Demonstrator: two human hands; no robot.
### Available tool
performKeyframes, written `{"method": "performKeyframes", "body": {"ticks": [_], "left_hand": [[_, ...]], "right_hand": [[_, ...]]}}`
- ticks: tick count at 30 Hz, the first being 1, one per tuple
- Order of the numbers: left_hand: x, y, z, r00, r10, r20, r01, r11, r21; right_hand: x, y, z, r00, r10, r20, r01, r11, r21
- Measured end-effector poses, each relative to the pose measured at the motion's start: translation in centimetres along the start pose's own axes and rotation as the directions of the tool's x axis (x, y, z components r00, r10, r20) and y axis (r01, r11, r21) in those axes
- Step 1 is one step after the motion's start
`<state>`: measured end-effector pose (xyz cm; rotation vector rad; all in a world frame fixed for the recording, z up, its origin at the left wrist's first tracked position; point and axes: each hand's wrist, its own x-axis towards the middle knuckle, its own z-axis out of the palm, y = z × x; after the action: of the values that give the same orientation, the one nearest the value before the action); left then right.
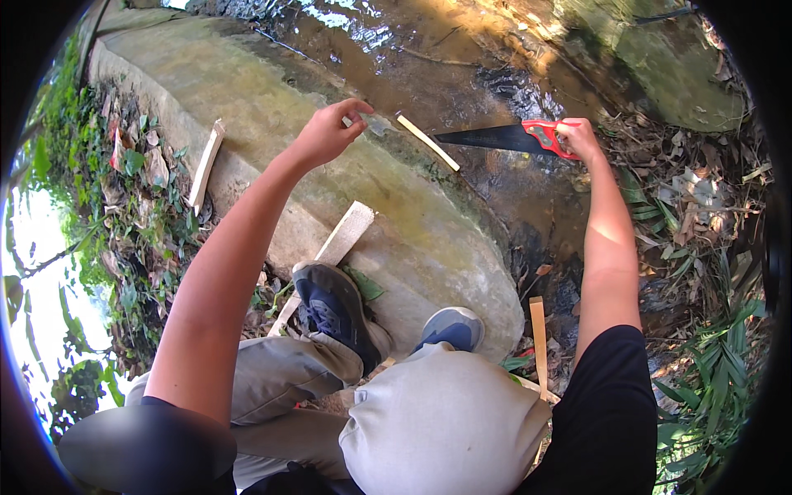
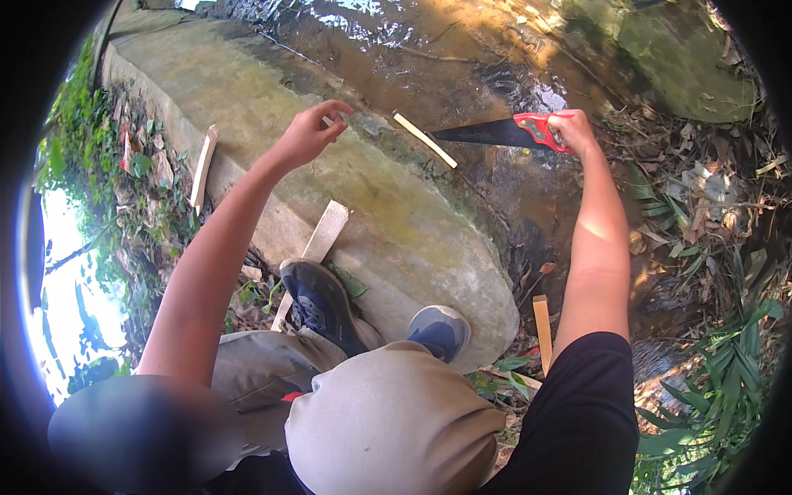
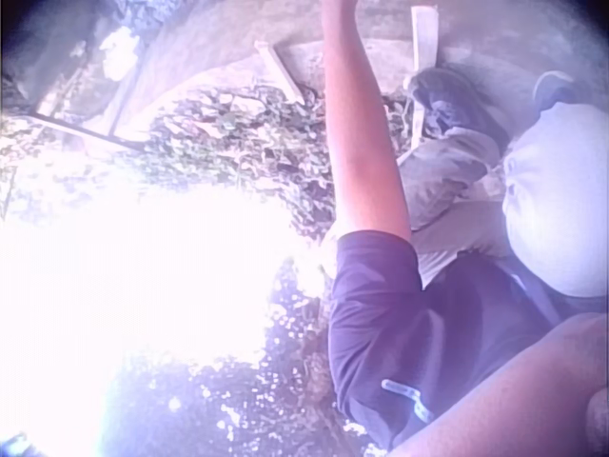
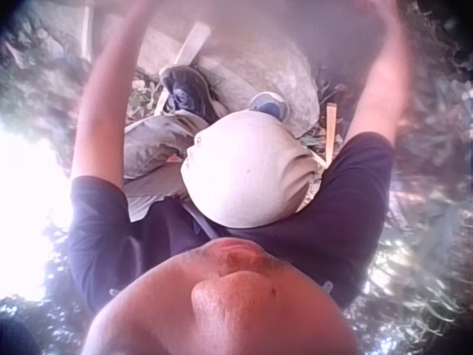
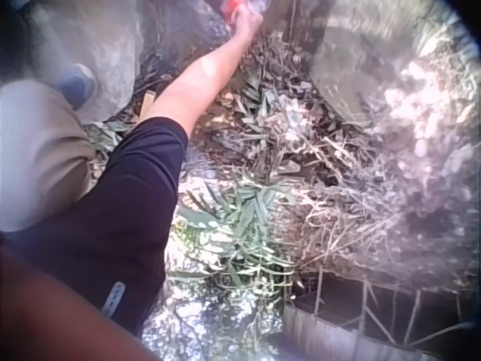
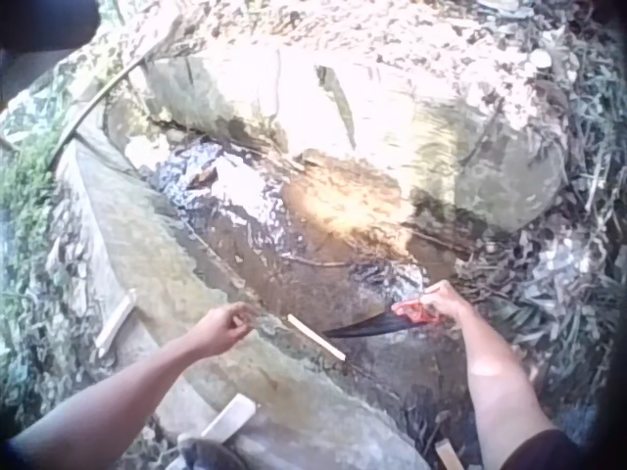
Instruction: The person uses a red hand saw to cut a long, thin piece of light-colored wood into smaller segments. The person is crouching beside a concrete drainage ditch in an outdoor area with vegetation. After cutting several pieces, the person stands up and walks along the edge of the ditch.
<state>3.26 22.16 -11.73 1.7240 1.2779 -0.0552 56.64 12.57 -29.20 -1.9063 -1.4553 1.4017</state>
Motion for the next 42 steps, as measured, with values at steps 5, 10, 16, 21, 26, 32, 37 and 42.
{"method": "performKeyframes", "body": {"ticks": [5,10,16,21,26,32,37,42], "left_hand": [[-1.3,-1.6,0.1,0.999,-0.048,-0.007,0.048,0.999,0.015],[-1.9,-1.8,-0.1,0.995,-0.103,0.002,0.103,0.992,-0.067],[-2.4,-2.2,-0.4,0.99,-0.139,-0.031,0.135,0.985,-0.107],[-2.3,-2.1,-0.2,0.99,-0.14,-0.008,0.138,0.985,-0.104],[-2.1,-2.7,0.4,0.991,-0.133,-0.005,0.131,0.983,-0.128],[-1.6,-3.0,1.4,0.995,-0.097,-0.023,0.095,0.993,-0.071],[-1.1,-2.4,1.9,0.997,-0.081,-0.005,0.08,0.994,-0.079],[-0.9,-2.2,2.1,0.997,-0.074,-0.014,0.073,0.996,-0.058]], "right_hand": [[0.7,0.4,1.2,0.98,-0.187,0.067,0.194,0.974,-0.114],[-0.4,-2.1,2.1,0.981,0.185,0.058,-0.194,0.928,0.317],[0.8,-4.2,0.9,0.941,0.298,0.159,-0.336,0.878,0.341],[1.5,-5.1,0.5,0.952,0.241,0.188,-0.294,0.891,0.345],[1.4,-7.4,0.2,0.957,0.219,0.192,-0.272,0.909,0.315],[1.3,-8.3,-0.6,0.978,0.02,0.208,-0.068,0.972,0.225],[1.0,-9.5,-0.5,0.964,-0.166,0.209,0.145,0.983,0.112],[0.3,-10.8,-0.1,0.949,-0.172,0.265,0.152,0.984,0.095]]}}
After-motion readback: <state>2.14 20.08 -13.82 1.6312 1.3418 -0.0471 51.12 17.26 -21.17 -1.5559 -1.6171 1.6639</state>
